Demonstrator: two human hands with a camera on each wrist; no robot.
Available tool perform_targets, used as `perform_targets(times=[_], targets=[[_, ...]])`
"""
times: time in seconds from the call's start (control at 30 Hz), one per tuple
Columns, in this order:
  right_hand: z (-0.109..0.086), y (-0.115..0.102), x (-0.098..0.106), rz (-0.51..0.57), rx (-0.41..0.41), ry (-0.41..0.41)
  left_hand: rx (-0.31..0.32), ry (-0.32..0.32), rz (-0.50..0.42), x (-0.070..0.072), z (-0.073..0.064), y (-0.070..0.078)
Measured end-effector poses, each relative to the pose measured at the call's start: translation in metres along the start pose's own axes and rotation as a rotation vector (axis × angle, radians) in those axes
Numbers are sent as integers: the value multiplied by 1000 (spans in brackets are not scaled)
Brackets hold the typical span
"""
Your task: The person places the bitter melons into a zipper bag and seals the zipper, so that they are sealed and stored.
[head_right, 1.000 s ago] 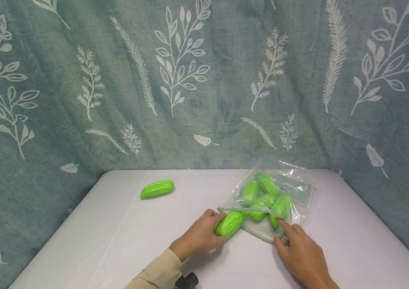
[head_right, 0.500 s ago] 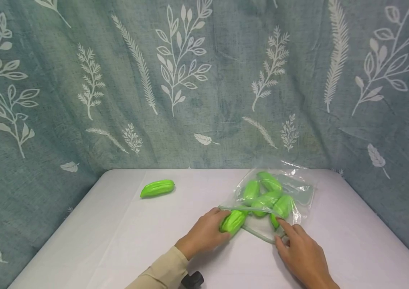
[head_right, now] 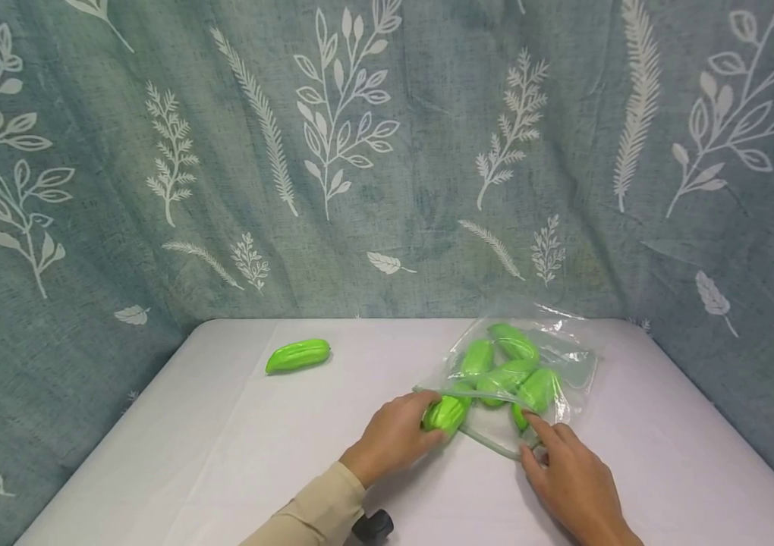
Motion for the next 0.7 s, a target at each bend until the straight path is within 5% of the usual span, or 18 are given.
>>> perform_targets(times=[0.27, 0.7], targets=[[0, 0, 1, 9, -8, -20, 11, -4, -43, -1, 5, 4], [0, 1, 1, -1, -18, -23, 3, -95, -87, -5, 7, 10]])
Point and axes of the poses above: each hand's wrist, its own z-axis towards the middle knuckle, its own x-axis out of the back of the hand, y = z × x, the point moved 1 cm from there along z, towards the middle knuckle, and after that the axes turned 14 degrees about -y, right-handed, at the moved point
